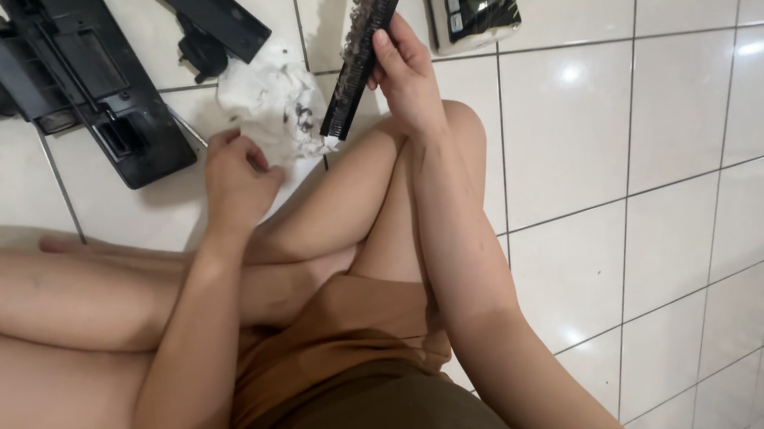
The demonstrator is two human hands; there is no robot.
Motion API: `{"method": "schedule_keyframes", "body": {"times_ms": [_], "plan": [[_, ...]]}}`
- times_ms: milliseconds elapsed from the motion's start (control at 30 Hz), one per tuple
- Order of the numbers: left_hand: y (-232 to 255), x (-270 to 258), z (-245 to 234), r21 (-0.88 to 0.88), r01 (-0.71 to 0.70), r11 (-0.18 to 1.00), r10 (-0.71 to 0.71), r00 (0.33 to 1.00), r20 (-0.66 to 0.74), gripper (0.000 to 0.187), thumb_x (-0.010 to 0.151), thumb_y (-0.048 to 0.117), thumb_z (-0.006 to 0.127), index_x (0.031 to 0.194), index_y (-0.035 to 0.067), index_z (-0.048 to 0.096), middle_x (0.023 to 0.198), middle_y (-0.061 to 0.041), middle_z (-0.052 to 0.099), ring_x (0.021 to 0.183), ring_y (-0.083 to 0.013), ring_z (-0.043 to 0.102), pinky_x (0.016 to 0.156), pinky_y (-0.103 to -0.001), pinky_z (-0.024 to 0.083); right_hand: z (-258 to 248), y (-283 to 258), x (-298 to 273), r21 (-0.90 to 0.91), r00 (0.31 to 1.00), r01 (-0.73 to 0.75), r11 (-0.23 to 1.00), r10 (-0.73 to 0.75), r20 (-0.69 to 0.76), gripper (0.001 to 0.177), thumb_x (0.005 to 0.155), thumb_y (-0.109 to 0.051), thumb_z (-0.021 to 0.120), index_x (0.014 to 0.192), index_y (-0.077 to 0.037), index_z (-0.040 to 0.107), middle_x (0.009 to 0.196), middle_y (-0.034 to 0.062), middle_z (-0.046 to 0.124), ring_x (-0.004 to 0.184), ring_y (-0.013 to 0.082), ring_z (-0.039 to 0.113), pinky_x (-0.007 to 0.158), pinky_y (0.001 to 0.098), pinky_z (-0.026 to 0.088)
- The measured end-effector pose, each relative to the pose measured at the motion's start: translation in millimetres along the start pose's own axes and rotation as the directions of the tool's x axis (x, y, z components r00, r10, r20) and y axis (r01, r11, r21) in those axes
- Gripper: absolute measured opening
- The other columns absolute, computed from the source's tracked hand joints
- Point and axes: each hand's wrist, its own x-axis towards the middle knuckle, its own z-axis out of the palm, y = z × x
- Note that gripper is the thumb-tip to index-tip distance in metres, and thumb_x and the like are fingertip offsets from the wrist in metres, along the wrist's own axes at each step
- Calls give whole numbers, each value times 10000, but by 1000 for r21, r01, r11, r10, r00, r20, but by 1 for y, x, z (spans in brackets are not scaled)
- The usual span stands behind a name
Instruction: The person sits on the floor and cleans a disassembled vacuum cleaner head. They wipe the plastic housing with a tissue, then use a screwdriver to scrape hair and debris from the brush roll and its housing before wiping it again.
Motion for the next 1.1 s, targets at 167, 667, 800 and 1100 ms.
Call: {"method": "schedule_keyframes", "body": {"times_ms": [167, 667, 800, 1100], "plan": [[5, 34, 18, -658, 278, 699, -416, 908, -58, 555, 727, 170, 852, 1164, 74, 522, 1203, -167, 563, 994, -203, 643, 812, -352, 546, -2, 1, 4, -51, 998, -36, 998, 33, -55, 421, 1125, -151, 509, 1521, -6, 489, 961, 4, 646, 710, 76, 508, 647, 236, 449], [-21, 63, 50, -726, 345, 595, -301, 933, 196, 383, 874, 14, 716, 1252, 11, 652, 1175, -136, 748, 964, -238, 748, 772, -328, 607, -11, -11, -1, 62, 987, 102, 993, -93, -131, 400, 1124, -138, 529, 1511, -37, 514, 934, -32, 632, 666, 19, 445, 577, 185, 347], [-21, 72, 37, -879, 426, 213, -326, 879, 347, 409, 918, -40, 645, 1321, 21, 605, 1219, -120, 713, 1046, -247, 733, 837, -385, 632, -12, -16, -8, 29, 987, 67, 997, -62, -149, 402, 1115, -140, 532, 1501, -30, 521, 956, -24, 651, 668, 14, 454, 582, 186, 343], [12, 90, 28, -957, 286, -45, -245, 926, 288, 475, 892, -97, 602, 1354, -19, 528, 1272, -176, 667, 1136, -326, 699, 960, -452, 619, 31, -11, -4, -129, 995, -58, 990, 68, 76, 521, 1114, -137, 534, 1606, -38, 396, 953, -28, 598, 685, 55, 460, 632, 221, 439]]}}
